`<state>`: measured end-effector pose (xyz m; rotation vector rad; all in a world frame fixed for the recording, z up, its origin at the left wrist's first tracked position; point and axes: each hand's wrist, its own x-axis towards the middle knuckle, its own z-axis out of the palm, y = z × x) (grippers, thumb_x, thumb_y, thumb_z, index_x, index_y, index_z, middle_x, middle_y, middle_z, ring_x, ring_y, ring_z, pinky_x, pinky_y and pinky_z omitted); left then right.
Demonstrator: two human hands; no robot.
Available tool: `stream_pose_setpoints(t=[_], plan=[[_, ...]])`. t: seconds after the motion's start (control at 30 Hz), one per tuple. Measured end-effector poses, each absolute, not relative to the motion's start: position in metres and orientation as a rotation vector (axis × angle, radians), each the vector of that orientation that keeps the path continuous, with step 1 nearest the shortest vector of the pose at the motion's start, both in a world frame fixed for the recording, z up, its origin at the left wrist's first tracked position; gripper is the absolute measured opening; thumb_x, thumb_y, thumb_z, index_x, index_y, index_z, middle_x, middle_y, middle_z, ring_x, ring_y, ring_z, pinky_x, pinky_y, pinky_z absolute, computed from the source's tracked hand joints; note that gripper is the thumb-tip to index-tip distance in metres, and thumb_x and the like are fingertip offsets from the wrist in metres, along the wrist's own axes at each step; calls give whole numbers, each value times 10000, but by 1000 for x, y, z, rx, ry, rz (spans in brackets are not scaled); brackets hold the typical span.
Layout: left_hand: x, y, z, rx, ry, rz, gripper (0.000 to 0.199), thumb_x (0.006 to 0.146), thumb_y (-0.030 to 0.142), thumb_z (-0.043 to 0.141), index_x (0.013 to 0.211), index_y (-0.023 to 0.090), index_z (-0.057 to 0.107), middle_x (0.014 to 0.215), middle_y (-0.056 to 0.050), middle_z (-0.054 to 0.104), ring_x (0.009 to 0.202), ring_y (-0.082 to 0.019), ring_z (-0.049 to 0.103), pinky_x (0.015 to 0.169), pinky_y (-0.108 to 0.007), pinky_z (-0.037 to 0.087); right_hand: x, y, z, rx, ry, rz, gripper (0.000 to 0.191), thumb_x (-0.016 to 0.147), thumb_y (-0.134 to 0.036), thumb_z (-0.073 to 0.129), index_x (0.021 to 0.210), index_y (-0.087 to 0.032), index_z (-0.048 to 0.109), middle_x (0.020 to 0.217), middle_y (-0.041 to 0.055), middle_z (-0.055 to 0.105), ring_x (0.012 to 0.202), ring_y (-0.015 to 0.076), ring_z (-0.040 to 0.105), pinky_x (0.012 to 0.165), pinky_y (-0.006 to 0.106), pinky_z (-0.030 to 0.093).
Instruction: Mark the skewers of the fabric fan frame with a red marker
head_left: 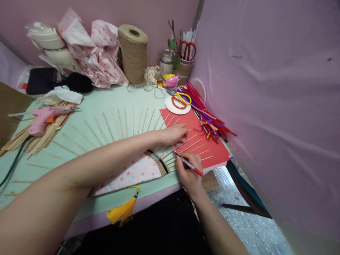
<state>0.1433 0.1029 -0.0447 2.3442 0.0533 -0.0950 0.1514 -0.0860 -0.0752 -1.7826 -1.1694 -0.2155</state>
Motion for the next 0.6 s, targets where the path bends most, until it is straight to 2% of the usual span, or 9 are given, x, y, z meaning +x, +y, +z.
stream_pose_setpoints(t=[0.2,0.6], plan=[[143,104,-43,2334,39,-109,111,854,220,508,753,183,483,806,-27,482,806,-155,455,757,-276,408,152,-86,-76,-1782,-1174,-219,27,878,-192,629,860,-211,621,753,0,681,701,162,616,725,326,435],[145,105,-45,2381,24,-117,88,848,244,512,783,185,512,840,-51,525,889,-179,462,819,-290,407,151,-87,-76,-1807,-1143,-187,42,886,-232,624,855,-209,641,748,8,683,705,168,617,718,326,439]])
